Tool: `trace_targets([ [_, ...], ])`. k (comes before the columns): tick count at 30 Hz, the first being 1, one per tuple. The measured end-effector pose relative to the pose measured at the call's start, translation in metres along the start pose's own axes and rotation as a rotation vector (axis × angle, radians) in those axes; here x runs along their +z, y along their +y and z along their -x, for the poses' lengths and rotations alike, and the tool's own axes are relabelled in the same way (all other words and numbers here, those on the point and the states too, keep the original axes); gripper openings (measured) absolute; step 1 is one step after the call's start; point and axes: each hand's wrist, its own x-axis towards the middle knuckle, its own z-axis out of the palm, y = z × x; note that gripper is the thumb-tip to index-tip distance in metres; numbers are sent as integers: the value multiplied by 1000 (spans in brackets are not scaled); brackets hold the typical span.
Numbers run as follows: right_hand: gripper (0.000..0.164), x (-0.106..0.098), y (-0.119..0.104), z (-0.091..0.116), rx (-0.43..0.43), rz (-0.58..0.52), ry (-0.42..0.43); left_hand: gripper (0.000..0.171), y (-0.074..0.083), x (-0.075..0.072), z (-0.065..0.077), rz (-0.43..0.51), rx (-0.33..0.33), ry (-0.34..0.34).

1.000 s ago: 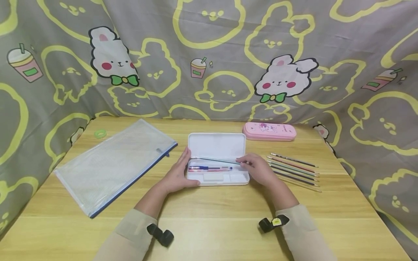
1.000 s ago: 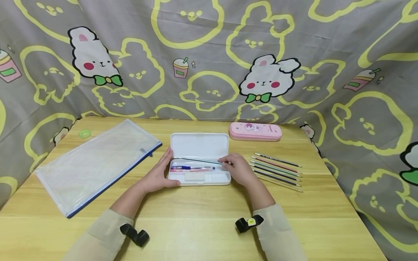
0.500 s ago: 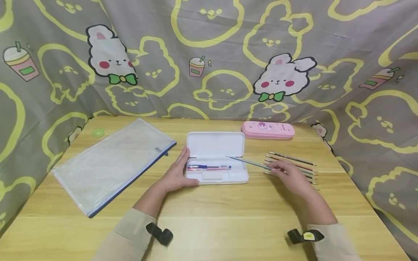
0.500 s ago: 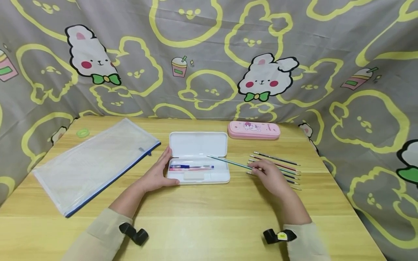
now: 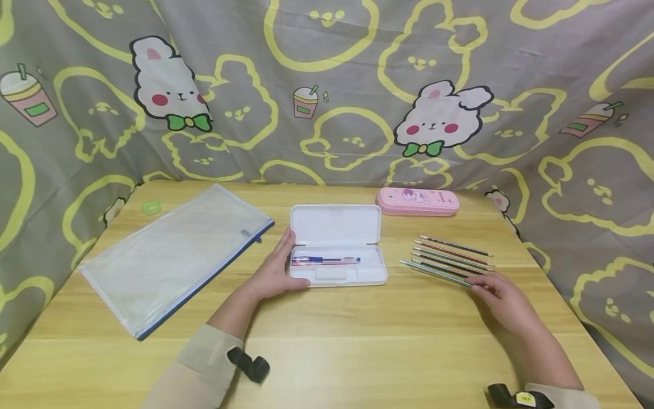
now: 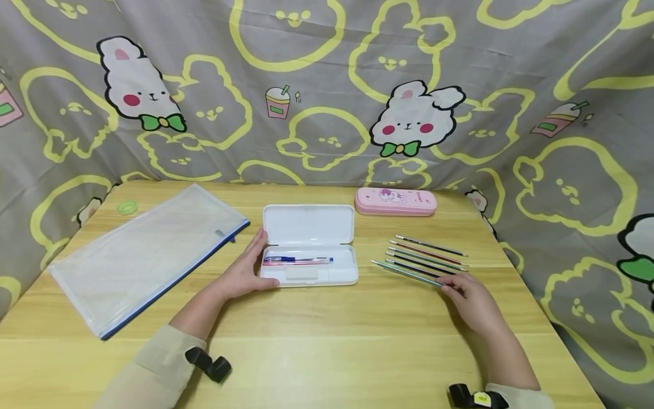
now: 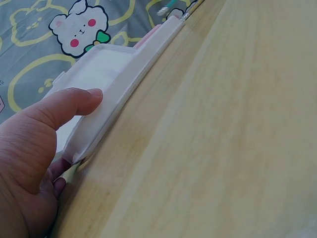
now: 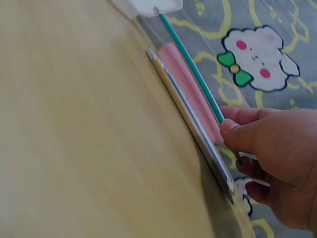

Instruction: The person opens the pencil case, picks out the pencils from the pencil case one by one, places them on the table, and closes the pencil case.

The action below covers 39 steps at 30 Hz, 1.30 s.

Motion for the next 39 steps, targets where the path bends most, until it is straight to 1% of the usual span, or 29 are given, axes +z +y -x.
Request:
trace_targets([
  [4, 16, 1, 10, 8, 4, 27, 15, 123, 0, -1, 0, 4, 0, -1],
  [7, 17, 2, 14, 11, 24, 32, 2, 123, 0, -1, 0, 4, 0, -2],
  [12, 20, 2, 16, 15, 68, 6, -42, 123, 0, -1, 1, 2, -3, -4],
  [19, 17, 2, 20, 14, 78, 47, -53, 123, 0, 0, 1, -2, -5, -5],
  [28, 18, 3, 21, 14, 92, 45, -83, 123, 2, -1, 1, 2, -8, -7],
  [39, 20, 1, 21, 15, 98, 28, -85, 123, 1, -1, 1, 7, -8, -8],
])
